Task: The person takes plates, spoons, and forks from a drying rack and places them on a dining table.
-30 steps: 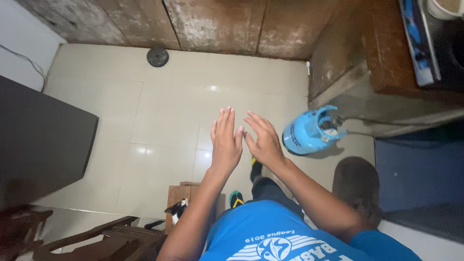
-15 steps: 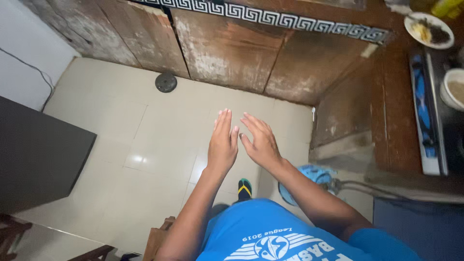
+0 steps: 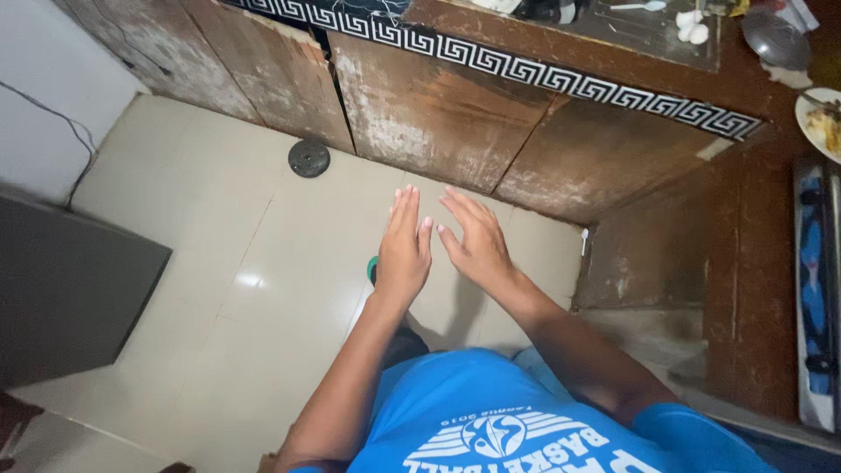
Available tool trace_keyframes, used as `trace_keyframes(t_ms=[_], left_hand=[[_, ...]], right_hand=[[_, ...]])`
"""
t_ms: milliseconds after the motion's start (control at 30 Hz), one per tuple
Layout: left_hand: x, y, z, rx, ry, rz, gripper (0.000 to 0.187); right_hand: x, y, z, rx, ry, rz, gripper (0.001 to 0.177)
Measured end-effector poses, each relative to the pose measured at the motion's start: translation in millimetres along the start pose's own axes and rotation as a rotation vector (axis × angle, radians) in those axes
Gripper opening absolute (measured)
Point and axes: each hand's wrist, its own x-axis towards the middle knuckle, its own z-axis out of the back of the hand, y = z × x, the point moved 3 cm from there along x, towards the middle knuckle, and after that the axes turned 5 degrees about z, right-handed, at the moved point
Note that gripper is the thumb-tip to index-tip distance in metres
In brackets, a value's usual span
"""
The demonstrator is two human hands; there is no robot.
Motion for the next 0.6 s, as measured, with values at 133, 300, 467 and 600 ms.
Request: trace_keyframes(t_ms=[133,300,467,600], left_hand=[[64.5,27.5,3.5,-0.027,-0.003,-0.008,0.049],[157.5,51.8,28.7,-0.028,0.022,-0.028,0.051],[235.5,84.8,64.2,-0.022,0.013,-0.031,0.05],[274.1,109.3,80.6,-0.042,0.006,-0.025,0.051]], right_hand=[[66.2,-26.8,-19.3,-0.017,-0.011,0.016,0.044],[164.3,-50.7,-43.1,-0.011,0.008,0.016,0.044],[249.9,-64.0,-77.6,0.083,0.03,-0.046,0.042],[284.1,-62.2,-95.4,0.108,-0.008,0.051,0.038]])
